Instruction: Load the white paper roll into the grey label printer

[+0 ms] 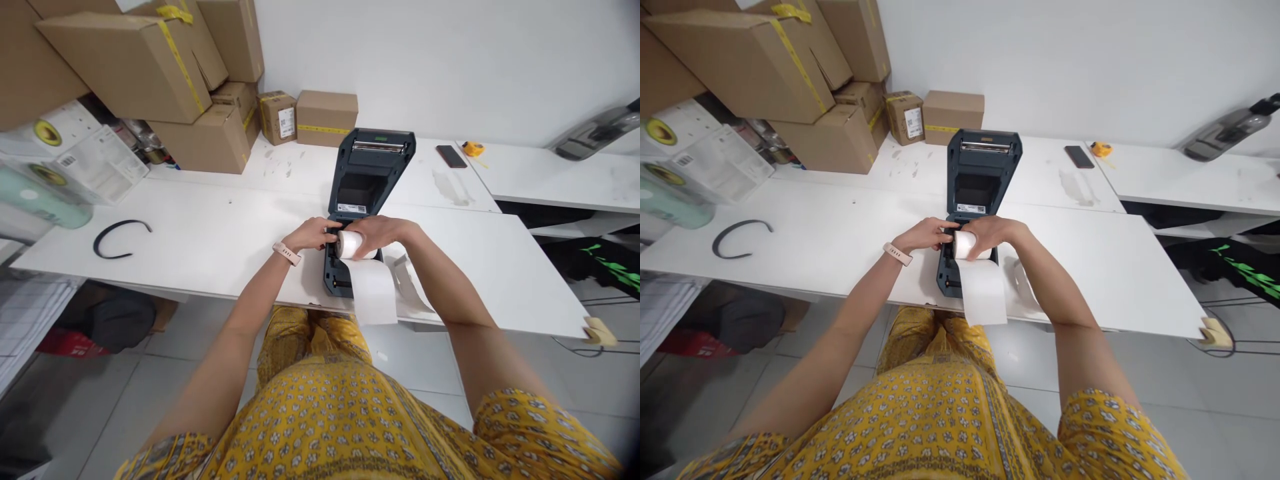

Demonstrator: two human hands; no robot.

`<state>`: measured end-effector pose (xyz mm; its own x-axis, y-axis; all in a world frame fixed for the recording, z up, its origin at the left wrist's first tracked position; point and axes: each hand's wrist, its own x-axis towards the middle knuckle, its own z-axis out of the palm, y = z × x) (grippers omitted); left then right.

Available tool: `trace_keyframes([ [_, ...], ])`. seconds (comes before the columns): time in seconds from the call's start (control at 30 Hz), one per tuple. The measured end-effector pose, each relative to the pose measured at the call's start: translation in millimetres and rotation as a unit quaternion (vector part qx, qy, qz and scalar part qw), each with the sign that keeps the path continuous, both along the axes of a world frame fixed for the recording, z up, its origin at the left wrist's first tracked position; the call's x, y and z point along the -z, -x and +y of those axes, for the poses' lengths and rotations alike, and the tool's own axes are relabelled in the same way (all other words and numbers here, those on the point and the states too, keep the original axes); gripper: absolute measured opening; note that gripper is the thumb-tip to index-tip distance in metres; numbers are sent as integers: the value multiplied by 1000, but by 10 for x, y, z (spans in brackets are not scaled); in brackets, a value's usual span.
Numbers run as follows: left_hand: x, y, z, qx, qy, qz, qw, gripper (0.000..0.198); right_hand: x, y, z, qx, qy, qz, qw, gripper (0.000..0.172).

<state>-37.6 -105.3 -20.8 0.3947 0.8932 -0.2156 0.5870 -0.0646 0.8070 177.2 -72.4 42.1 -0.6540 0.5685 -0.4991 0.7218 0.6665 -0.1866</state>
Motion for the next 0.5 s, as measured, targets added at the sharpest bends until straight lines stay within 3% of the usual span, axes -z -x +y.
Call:
trace_keyframes([
  [0.1,-7,0,-11,-7,-3,4,1000,55,84,97,-8,9,-18,-33,999,62],
  [0.23,-6,-5,-19,-12,-3,1,1000,53,237,146,-3,7,-63,-49,997,82],
  [0.33,-2,-17,-32,-15,-11,-3,1000,53,251,46,-32,10,-78,-7,997,78],
  [0.43,5,-36,-84,-24,-36,11,999,51,56,-134,-92,10,-81,198,977,52],
  [0.5,25,-51,-156,-32,-71,38,996,50,-172,-227,-91,46,-152,409,899,44],
])
